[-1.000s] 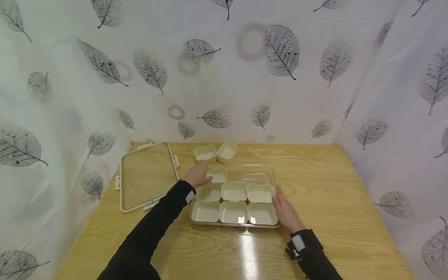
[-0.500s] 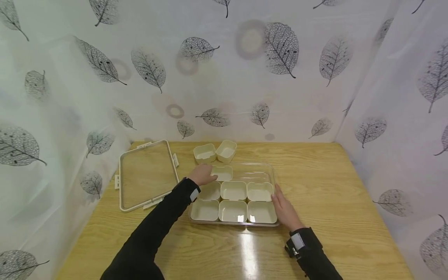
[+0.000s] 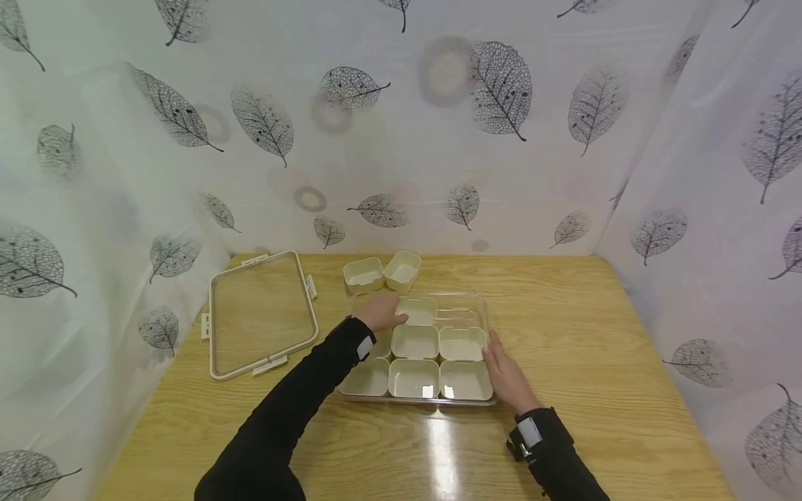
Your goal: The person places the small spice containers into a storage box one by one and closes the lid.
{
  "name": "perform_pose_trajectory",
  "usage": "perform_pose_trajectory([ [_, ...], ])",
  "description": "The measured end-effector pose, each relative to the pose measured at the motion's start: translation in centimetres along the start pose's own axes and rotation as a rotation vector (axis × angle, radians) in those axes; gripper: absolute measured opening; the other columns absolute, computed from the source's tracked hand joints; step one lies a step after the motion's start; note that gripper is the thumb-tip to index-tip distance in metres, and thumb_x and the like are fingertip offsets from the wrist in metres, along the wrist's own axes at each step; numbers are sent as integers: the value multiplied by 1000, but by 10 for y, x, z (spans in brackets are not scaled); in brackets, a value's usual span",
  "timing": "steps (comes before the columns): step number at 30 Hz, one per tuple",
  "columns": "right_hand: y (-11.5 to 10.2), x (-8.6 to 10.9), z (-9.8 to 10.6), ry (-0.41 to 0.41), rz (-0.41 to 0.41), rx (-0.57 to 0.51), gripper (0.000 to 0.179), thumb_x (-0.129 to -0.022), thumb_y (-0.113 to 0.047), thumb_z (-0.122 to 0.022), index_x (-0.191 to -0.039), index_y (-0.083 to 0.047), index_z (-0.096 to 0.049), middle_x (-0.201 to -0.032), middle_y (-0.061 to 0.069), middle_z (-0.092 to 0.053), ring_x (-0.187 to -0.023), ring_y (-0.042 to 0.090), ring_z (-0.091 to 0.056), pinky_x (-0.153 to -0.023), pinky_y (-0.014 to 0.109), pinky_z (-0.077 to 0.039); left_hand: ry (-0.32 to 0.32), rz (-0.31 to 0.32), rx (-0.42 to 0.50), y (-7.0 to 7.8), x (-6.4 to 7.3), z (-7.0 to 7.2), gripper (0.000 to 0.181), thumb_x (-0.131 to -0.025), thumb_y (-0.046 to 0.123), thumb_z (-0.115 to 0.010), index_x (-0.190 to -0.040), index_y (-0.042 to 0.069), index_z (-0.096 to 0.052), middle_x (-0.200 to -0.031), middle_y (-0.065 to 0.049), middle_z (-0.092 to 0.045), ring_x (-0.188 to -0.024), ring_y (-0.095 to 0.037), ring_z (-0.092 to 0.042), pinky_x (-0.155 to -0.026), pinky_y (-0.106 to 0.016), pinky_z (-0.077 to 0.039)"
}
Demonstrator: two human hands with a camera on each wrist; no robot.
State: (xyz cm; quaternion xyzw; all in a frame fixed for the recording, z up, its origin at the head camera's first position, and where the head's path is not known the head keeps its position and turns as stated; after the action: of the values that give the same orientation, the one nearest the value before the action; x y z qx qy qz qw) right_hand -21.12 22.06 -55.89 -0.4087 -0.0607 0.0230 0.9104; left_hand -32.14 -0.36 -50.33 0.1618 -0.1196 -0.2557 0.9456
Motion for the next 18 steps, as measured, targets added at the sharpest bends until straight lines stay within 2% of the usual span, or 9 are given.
perform_pose_trajectory([
  [3,0,0,0,7,3,1,55,-98,-31,-22,-140,1,-8,-134,32,-25,-116,49,-30,-95,58,-24,-28,-6,-12,3,-12,-9,40,-82,22,-58,-53,7,-34,-51,3,-25,-46,-12,-29,-44,-25,-26],
  [4,0,0,0,8,5,2,55,-98,-31,-22,-140,1,-8,-133,33,-26,-116,49,-31,-95,58,-24,-6,-43,3,-2,-23,-21,42,-83,27,-57,-53,9,-33,-51,3,-24,-45,-12,-27,-43,-25,-24],
  [6,0,0,0,12,8,-3,55,-98,-31,-23,-140,1,-9,-132,33,-27,-115,49,-32,-95,58,-24,-26,-67,14,-5,-38,-36,44,-82,34,-57,-54,8,-35,-53,3,-24,-46,-12,-28,-44,-26,-27],
  [7,0,0,-1,11,9,-6,55,-98,-31,-23,-140,1,-9,-132,33,-27,-115,49,-32,-95,58,-24,10,-119,37,-13,-50,-49,46,-83,41,-53,-53,11,-34,-53,6,-22,-45,-10,-25,-44,-25,-24],
  [10,1,0,-2,3,0,-20,55,-98,-32,-23,-140,0,-8,-133,32,-25,-116,48,-31,-96,58,-24,-24,-114,56,-7,-58,-59,46,-83,40,-54,-54,10,-35,-53,5,-22,-46,-10,-25,-45,-24,-25],
  [11,2,0,-2,1,-6,-20,55,-98,-32,-23,-140,0,-8,-134,32,-25,-117,48,-30,-96,58,-23,-42,-99,43,4,-51,-50,44,-83,35,-55,-54,9,-36,-54,4,-23,-47,-11,-26,-46,-24,-26],
  [13,2,0,-2,1,-14,-23,56,-98,-33,-23,-141,-1,-7,-135,31,-24,-117,48,-30,-96,58,-23,-10,-129,16,19,-41,-41,41,-84,27,-54,-54,9,-33,-53,5,-21,-46,-9,-25,-45,-22,-23],
  [14,2,0,-2,3,-15,-22,56,-98,-33,-23,-141,-1,-7,-135,31,-24,-117,48,-30,-96,58,-23,-41,-104,-9,35,-27,-24,39,-82,19,-57,-54,6,-33,-52,3,-22,-45,-10,-26,-46,-22,-24],
  [18,1,1,0,11,-1,-15,55,-98,-33,-23,-140,0,-8,-135,31,-24,-116,48,-31,-96,58,-23,-27,-118,-47,48,-22,-22,35,-84,22,-55,-59,9,-36,-54,4,-24,-46,-10,-27,-46,-22,-25],
])
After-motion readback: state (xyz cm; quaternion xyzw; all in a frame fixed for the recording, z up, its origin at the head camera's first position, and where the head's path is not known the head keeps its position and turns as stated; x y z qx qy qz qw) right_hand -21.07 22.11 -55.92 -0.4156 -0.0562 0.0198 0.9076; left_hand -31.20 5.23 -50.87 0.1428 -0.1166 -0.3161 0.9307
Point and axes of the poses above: each hand's wrist, its own x-axis away from the middle knuckle, its own z-axis out of the back of the hand, y = z × x, the point moved 6 cm from there along -x, towards the middle knuckle
